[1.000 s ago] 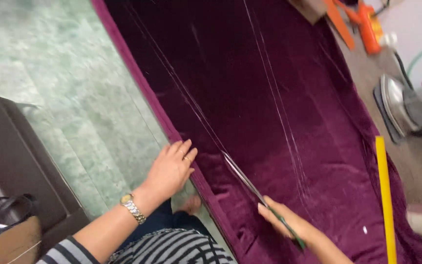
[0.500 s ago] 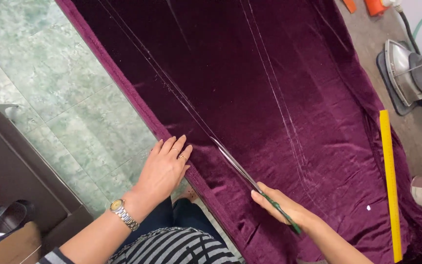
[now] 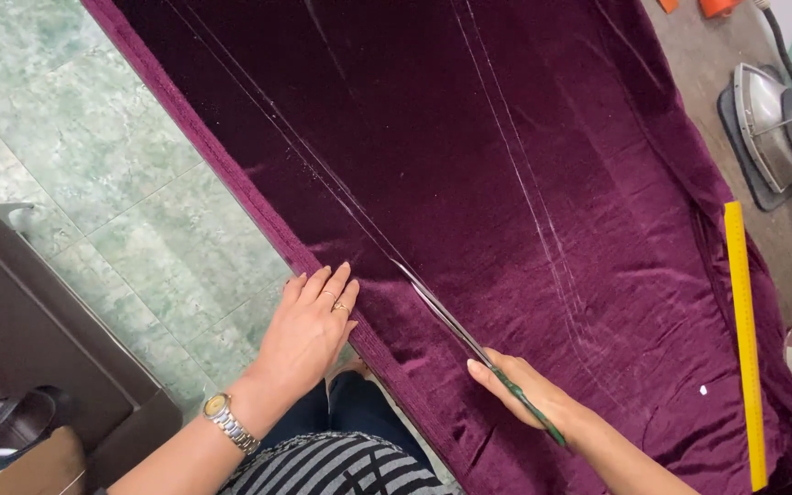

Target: Cutting pattern pieces from a large sheet of purple velvet fabric using tailor scissors following chalk outlines.

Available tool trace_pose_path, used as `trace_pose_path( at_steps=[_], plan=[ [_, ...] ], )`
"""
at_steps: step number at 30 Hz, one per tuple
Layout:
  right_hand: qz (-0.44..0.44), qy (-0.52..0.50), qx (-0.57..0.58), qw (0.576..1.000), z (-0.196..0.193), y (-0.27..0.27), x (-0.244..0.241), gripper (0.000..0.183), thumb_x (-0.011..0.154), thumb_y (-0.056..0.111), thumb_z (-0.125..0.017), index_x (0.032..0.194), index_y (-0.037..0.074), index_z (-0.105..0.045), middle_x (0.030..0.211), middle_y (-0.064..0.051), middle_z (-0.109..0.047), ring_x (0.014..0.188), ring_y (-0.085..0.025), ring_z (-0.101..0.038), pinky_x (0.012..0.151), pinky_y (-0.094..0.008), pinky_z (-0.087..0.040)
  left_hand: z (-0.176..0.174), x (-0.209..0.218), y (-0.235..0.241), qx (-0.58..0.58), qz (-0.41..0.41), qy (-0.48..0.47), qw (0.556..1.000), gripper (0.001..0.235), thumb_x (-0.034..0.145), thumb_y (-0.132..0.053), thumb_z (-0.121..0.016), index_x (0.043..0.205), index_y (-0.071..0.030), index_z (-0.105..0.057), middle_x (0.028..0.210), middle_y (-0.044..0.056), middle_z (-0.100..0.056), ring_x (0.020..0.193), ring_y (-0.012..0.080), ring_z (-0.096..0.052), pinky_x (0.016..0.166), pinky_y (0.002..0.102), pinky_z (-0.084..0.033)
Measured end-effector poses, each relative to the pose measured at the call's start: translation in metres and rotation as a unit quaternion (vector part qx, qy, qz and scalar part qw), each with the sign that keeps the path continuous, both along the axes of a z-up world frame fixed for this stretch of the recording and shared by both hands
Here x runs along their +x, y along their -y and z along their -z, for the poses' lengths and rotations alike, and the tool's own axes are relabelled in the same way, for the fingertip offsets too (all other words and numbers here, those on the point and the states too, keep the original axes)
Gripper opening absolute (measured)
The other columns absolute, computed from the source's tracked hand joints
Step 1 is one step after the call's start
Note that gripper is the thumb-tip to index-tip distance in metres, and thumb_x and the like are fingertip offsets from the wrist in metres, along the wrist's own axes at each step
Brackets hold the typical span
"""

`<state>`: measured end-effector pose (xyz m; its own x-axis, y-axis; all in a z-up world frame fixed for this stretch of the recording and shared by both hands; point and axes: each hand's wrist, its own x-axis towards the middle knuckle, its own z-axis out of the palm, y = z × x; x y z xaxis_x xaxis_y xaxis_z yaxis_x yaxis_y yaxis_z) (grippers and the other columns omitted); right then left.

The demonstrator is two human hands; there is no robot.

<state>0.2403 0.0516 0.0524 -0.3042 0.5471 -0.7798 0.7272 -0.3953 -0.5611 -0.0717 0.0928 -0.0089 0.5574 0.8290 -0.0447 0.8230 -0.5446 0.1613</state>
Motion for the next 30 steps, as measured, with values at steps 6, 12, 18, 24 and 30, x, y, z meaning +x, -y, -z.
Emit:
trace_pose_path(
  at_steps=[6,12,18,24,30],
  plan=[
    [0.008,0.015,-0.005,1.0,0.003,0.0,0.004,0.04,0.1,0.045,-0.044,0.072,0.018,-0.037,0.072,0.007,-0.036,0.064,-0.008,-0.034,0.058,-0.027,-0.036,-0.001,-0.001,0.0,-0.01,-0.002,0.009,1.0,0.049,0.093,-0.036,-0.047,0.133,-0.008,-0.052,0.144,0.014,-0.046,0.127,0.0316,-0.046,0.104,0.048,-0.036],
    [-0.019,-0.003,0.006,1.0,0.007,0.0,0.007,0.036,0.101,0.043,-0.042,0.077,0.017,-0.038,0.078,0.008,-0.037,0.07,-0.007,-0.038,0.064,-0.028,-0.038,0.004,-0.001,0.0,-0.003,-0.001,0.011,1.0,0.049,0.091,-0.037,-0.05,0.131,-0.009,-0.053,0.143,0.013,-0.047,0.125,0.0313,-0.047,0.102,0.049,-0.037],
    [-0.035,0.023,-0.052,0.998,-0.023,-0.016,-0.005,0.037,0.099,0.048,-0.037,0.081,0.016,-0.04,0.081,0.007,-0.041,0.073,-0.008,-0.04,0.069,-0.027,-0.042,-0.005,0.0,-0.001,0.002,0.0,0.009,1.0,0.048,0.094,-0.037,-0.048,0.131,-0.007,-0.054,0.143,0.015,-0.048,0.125,0.0324,-0.048,0.101,0.048,-0.038],
    [-0.036,0.02,-0.049,0.998,-0.02,-0.016,-0.003,0.034,0.098,0.046,-0.037,0.086,0.016,-0.047,0.085,0.008,-0.046,0.078,-0.007,-0.045,0.075,-0.027,-0.045,-0.007,-0.004,-0.002,-0.008,-0.003,0.058,0.998,0.047,0.093,-0.033,-0.051,0.132,-0.008,-0.053,0.141,0.015,-0.05,0.125,0.0316,-0.049,0.101,0.047,-0.038],
    [-0.003,0.022,-0.063,0.998,-0.016,-0.014,-0.003,0.032,0.099,0.044,-0.041,0.082,0.018,-0.044,0.083,0.008,-0.043,0.076,-0.007,-0.041,0.072,-0.026,-0.041,-0.012,-0.03,-0.033,0.011,-0.016,0.071,0.997,0.049,0.09,-0.032,-0.056,0.131,-0.007,-0.054,0.14,0.016,-0.05,0.124,0.0328,-0.049,0.102,0.046,-0.039]
  ],
)
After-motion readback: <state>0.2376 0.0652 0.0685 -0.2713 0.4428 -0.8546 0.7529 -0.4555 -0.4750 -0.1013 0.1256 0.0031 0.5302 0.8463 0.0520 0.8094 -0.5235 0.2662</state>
